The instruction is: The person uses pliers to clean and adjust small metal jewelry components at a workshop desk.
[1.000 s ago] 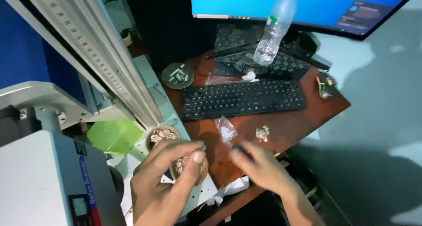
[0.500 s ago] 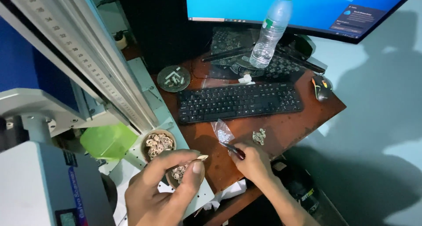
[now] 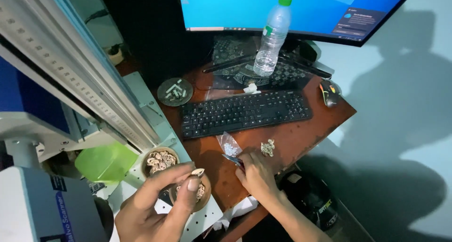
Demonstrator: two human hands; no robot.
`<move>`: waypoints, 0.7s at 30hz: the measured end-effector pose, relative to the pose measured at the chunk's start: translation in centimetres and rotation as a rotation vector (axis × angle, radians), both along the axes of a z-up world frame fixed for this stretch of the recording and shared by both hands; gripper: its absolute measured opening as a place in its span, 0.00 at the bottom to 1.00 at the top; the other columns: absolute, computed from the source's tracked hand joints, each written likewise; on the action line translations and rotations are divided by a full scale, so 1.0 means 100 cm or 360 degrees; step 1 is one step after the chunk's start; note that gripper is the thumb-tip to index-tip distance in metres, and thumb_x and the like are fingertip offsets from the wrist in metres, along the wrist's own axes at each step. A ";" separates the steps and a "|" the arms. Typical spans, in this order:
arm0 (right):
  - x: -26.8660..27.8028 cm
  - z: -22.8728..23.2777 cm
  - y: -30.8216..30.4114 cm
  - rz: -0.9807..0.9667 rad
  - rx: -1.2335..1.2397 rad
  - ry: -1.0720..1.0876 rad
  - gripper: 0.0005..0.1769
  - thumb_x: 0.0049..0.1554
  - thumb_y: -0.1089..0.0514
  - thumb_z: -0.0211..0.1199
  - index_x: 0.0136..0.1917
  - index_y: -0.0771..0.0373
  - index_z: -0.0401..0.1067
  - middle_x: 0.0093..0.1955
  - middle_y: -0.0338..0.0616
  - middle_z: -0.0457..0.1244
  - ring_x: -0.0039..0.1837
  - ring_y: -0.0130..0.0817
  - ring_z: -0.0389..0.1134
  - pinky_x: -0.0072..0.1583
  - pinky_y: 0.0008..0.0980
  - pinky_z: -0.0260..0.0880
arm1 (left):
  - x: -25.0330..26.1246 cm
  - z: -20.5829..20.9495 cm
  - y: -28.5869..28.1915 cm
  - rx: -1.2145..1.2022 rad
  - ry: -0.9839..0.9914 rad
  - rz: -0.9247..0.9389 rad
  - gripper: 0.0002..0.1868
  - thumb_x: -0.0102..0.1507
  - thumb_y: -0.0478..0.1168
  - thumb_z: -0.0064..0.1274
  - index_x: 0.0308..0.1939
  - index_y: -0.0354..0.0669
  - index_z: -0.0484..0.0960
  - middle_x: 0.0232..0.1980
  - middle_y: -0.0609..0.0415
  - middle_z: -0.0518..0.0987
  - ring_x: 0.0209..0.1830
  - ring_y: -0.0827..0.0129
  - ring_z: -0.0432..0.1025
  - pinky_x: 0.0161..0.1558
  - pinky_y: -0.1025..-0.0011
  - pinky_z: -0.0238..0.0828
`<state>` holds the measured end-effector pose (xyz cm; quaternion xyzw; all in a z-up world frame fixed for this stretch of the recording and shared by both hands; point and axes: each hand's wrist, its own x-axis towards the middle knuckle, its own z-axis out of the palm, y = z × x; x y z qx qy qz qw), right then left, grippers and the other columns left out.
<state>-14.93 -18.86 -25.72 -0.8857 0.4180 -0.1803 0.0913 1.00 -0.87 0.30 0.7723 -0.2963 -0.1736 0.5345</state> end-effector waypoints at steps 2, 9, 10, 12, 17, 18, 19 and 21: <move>-0.001 0.013 0.000 -0.0110 0.0295 -0.0118 0.11 0.55 0.57 0.65 0.51 0.60 0.71 0.42 0.49 0.67 0.41 0.52 0.70 0.42 0.45 0.71 | -0.003 0.002 -0.001 0.0054 0.0078 0.0071 0.10 0.54 0.46 0.68 0.37 0.54 0.97 0.32 0.62 0.92 0.35 0.80 0.81 0.40 0.77 0.77; -0.001 -0.001 -0.018 -0.0289 0.0325 -0.0127 0.09 0.51 0.55 0.66 0.46 0.56 0.72 0.34 0.45 0.65 0.39 0.50 0.67 0.41 0.47 0.67 | -0.007 0.005 -0.005 0.0056 0.0134 0.0069 0.09 0.55 0.43 0.67 0.37 0.49 0.95 0.33 0.58 0.89 0.37 0.73 0.81 0.40 0.72 0.77; 0.000 -0.002 -0.020 -0.0286 0.0331 -0.0195 0.09 0.51 0.54 0.67 0.46 0.55 0.74 0.34 0.44 0.68 0.39 0.48 0.70 0.42 0.45 0.69 | -0.007 0.006 -0.006 0.0013 0.0011 0.0097 0.08 0.56 0.43 0.66 0.37 0.49 0.95 0.33 0.58 0.89 0.31 0.74 0.78 0.33 0.73 0.72; -0.003 0.017 -0.015 -0.0262 0.0383 -0.0239 0.09 0.51 0.53 0.68 0.45 0.53 0.76 0.35 0.42 0.71 0.39 0.46 0.73 0.43 0.43 0.70 | -0.007 0.002 -0.003 0.0019 -0.0095 0.0151 0.08 0.58 0.44 0.65 0.37 0.48 0.94 0.32 0.58 0.89 0.24 0.75 0.75 0.25 0.73 0.67; -0.013 0.097 -0.025 -0.0708 0.1462 -0.0573 0.07 0.61 0.57 0.59 0.50 0.56 0.77 0.44 0.40 0.68 0.47 0.34 0.67 0.53 0.33 0.64 | 0.002 0.002 -0.001 -0.0324 -0.0181 -0.0153 0.10 0.59 0.38 0.62 0.43 0.42 0.91 0.40 0.51 0.89 0.40 0.68 0.83 0.45 0.72 0.78; -0.019 0.102 -0.025 -0.0707 0.1456 -0.0575 0.07 0.61 0.57 0.59 0.50 0.56 0.77 0.44 0.40 0.68 0.47 0.34 0.67 0.53 0.33 0.64 | 0.001 0.002 -0.002 -0.0330 -0.0181 -0.0154 0.10 0.59 0.38 0.62 0.43 0.42 0.91 0.40 0.51 0.89 0.40 0.68 0.83 0.45 0.72 0.78; -0.025 0.105 -0.024 -0.0635 0.1463 -0.0693 0.09 0.62 0.57 0.59 0.52 0.58 0.78 0.41 0.39 0.66 0.43 0.31 0.65 0.49 0.30 0.63 | 0.001 0.001 -0.002 -0.0335 -0.0177 -0.0143 0.10 0.59 0.38 0.61 0.44 0.42 0.91 0.40 0.51 0.89 0.40 0.68 0.82 0.44 0.72 0.78; -0.034 0.113 -0.020 -0.0559 0.1470 -0.0810 0.11 0.62 0.57 0.58 0.53 0.60 0.79 0.37 0.38 0.64 0.40 0.28 0.63 0.46 0.26 0.61 | 0.001 0.000 -0.003 -0.0340 -0.0173 -0.0130 0.11 0.60 0.38 0.60 0.44 0.42 0.90 0.40 0.51 0.89 0.40 0.69 0.82 0.43 0.72 0.78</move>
